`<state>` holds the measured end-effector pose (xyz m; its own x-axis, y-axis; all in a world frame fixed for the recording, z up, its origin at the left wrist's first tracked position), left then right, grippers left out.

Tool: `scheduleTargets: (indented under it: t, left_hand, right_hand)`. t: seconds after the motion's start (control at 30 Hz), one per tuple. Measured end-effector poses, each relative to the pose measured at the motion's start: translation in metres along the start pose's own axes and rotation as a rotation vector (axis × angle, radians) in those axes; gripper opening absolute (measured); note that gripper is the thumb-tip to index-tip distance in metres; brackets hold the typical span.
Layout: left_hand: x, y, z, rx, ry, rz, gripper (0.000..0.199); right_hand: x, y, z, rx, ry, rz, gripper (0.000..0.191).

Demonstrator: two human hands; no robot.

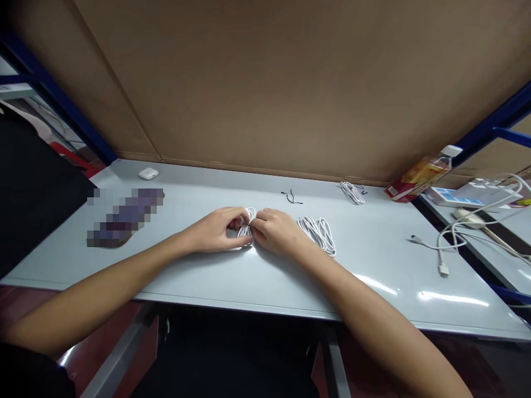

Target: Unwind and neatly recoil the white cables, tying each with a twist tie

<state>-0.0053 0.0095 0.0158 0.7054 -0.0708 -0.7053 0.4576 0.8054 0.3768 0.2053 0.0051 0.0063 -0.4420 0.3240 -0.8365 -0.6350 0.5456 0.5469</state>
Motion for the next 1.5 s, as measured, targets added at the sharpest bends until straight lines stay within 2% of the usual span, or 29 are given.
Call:
scheduleTargets:
  t: [0.07,0.2,0.37,0.43,0.57,0.67,0.73,0.8,0.9,1.0,1.1,1.23,1.37,1.5]
  left_hand:
    - [0.002,0.0,0.001,0.033,-0.005,-0.005,0.02]
    - [0.006,-0.001,-0.002,0.006,-0.008,0.004,0.022]
    - [0.0,0.001,-0.015,-0.077,0.125,0.09,0.023]
    - [-0.005,0.004,-0.023,-0.131,0.19,0.139,0.026]
    - [-0.017,0.01,-0.04,-0.235,0.32,0.196,0.033]
    - [-0.022,0.012,-0.048,-0.267,0.408,0.184,0.036]
    - [-0.023,0.012,-0.05,-0.259,0.438,0.183,0.037]
    - [-0.021,0.011,-0.05,-0.227,0.452,0.207,0.037]
    - [-0.017,0.009,-0.045,-0.138,0.448,0.274,0.035]
    - [-0.012,0.007,-0.033,0.026,0.34,0.305,0.028]
    - [-0.005,0.004,-0.018,0.194,0.167,0.208,0.023]
    - [0.006,-0.001,-0.004,0.328,0.026,0.032,0.024]
    - [0.014,-0.003,-0.005,0.389,0.016,-0.018,0.024]
    - [0.018,-0.002,-0.011,0.367,-0.018,-0.033,0.018]
  right_hand:
    - [-0.005,0.0,0.002,0.072,0.064,0.019,0.021]
    - [-0.023,0.003,0.015,0.275,0.164,0.091,0.021]
    - [-0.055,0.004,0.049,0.571,0.061,0.129,0.033]
    - [-0.066,0.0,0.063,0.679,0.022,0.081,0.032]
    - [-0.083,-0.011,0.085,0.729,0.044,-0.177,0.021]
    - [-0.087,-0.018,0.096,0.735,0.092,-0.334,0.038]
    - [-0.086,-0.021,0.098,0.748,0.101,-0.378,0.047]
    - [-0.081,-0.022,0.097,0.753,0.075,-0.39,0.04]
    - [-0.072,-0.021,0.09,0.731,0.019,-0.366,0.014]
    - [-0.065,-0.016,0.078,0.706,0.01,-0.309,0.01]
    - [-0.057,-0.007,0.063,0.724,0.065,-0.318,0.01]
    - [-0.044,0.004,0.041,0.761,0.216,-0.299,0.012]
    - [-0.034,0.01,0.021,0.762,0.398,-0.227,0.019]
    - [-0.042,0.01,0.021,0.736,0.507,-0.159,0.023]
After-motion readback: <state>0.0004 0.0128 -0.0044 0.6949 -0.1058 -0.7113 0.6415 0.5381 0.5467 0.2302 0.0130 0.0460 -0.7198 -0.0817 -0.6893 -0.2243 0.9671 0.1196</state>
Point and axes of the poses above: each hand's wrist, its own y-axis towards the middle knuckle, its own x-axis out of the palm, z = x × y, the point moved 1 cm from there along y, towards the middle knuckle, and after that the axes turned 15 degrees about z, right-handed, at the moved point
